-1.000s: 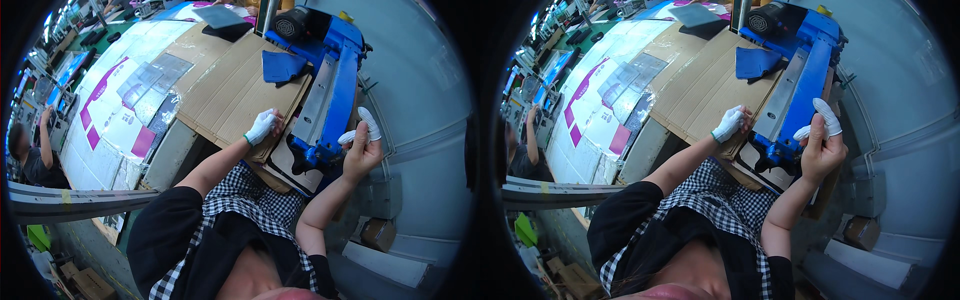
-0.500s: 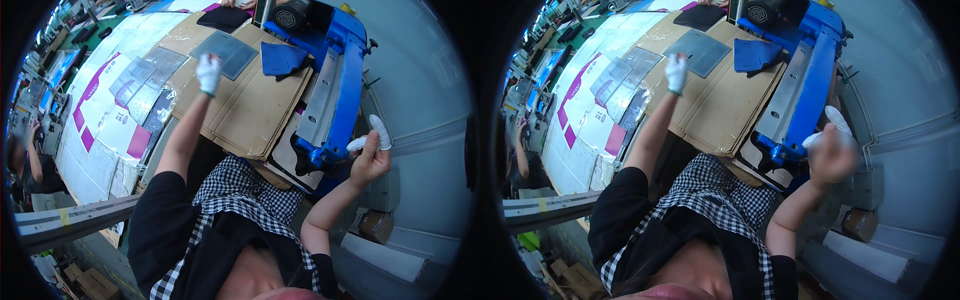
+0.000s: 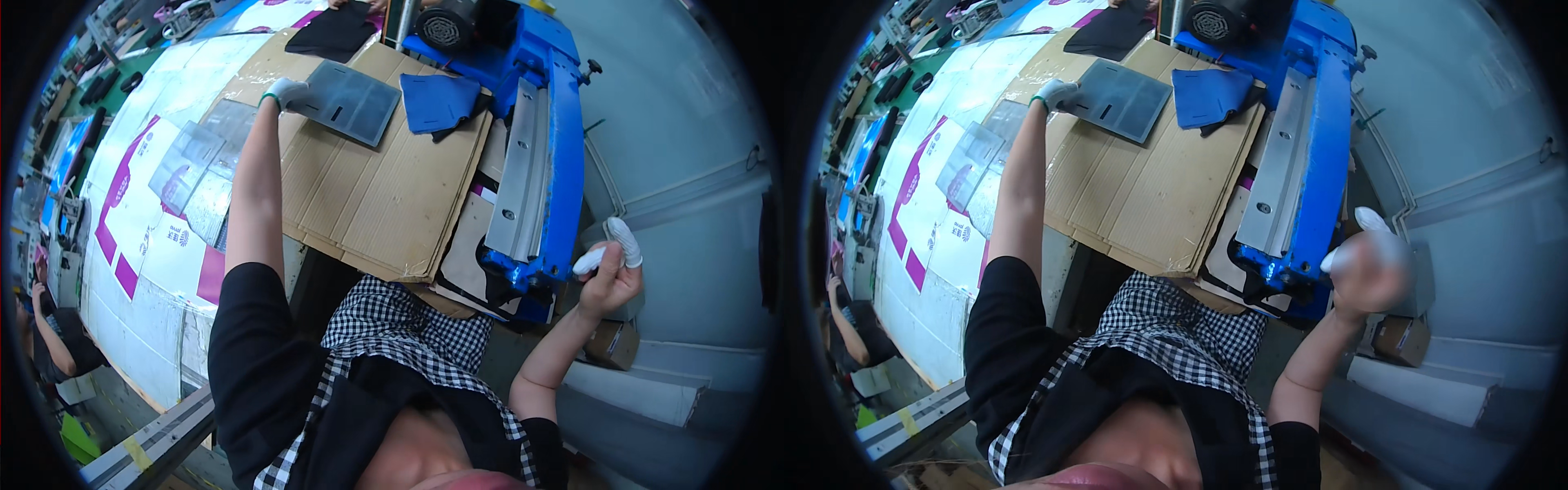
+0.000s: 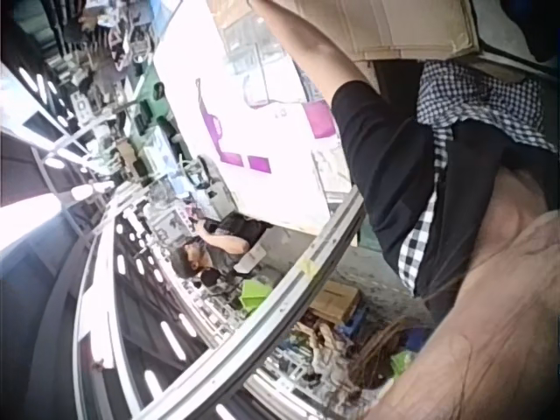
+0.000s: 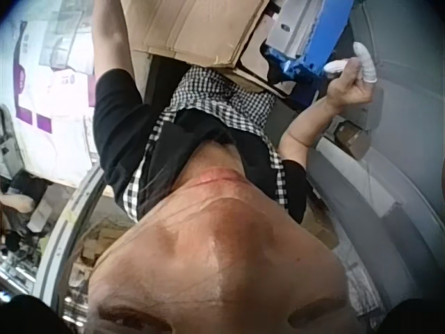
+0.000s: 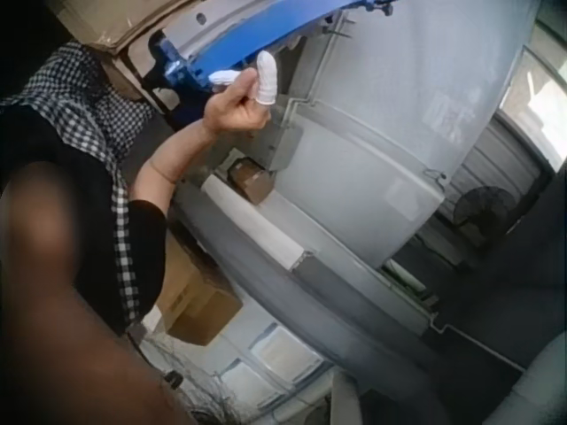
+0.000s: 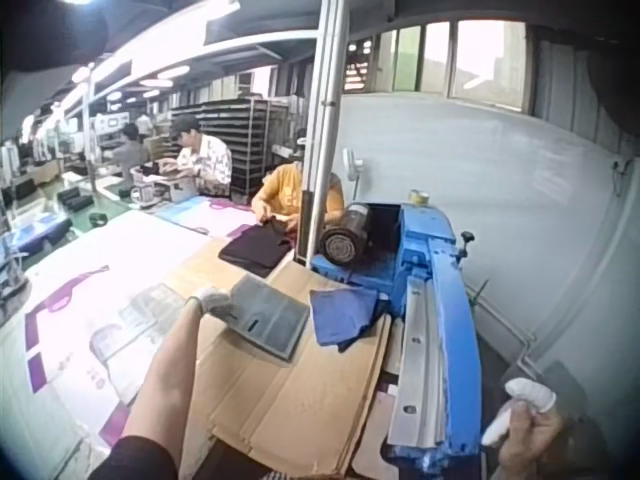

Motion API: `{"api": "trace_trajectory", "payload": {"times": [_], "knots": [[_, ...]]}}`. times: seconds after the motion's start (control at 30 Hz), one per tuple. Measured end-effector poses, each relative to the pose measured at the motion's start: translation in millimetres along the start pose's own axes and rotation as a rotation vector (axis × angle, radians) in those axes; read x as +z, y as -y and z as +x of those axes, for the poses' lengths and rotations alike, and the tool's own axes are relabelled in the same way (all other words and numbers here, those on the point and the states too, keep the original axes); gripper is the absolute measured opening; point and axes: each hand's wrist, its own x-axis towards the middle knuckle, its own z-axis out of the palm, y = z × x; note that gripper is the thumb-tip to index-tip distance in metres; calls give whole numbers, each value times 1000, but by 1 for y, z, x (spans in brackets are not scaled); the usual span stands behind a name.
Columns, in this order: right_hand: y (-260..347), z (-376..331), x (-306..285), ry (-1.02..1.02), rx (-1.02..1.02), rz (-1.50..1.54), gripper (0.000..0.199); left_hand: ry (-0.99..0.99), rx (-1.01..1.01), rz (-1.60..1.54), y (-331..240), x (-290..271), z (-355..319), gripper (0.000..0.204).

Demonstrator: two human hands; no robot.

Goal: Manually feeding sheets into a processing machine and applying small labels to finished components.

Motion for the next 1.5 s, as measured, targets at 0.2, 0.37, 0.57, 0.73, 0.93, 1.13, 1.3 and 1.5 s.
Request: {"api": "trace_trajectory", "payload": {"times": [0.2,0.37,0.57,0.73,0.93,1.13,1.3,1.5], "knots": [[4,18,-11,176,117,206,39,272,58,-320,-63,-35,-52,24],[-30,45,-63,77,298,269,44,552,212,-516,-171,-45,-93,28],[-62,56,-88,163,599,600,42,758,341,-778,-322,17,-202,25],[-56,40,-118,-149,589,909,40,1131,134,-829,-383,95,-266,13],[-85,37,-168,-264,503,1006,36,1341,375,-575,-409,109,-277,18],[-164,25,-175,-117,742,1155,38,1128,326,-622,-351,104,-223,30],[-195,11,-122,44,893,1315,43,1292,-40,-892,-292,115,-198,27],[-186,5,-73,-14,994,972,53,973,-225,-630,-250,129,-218,30]]}}
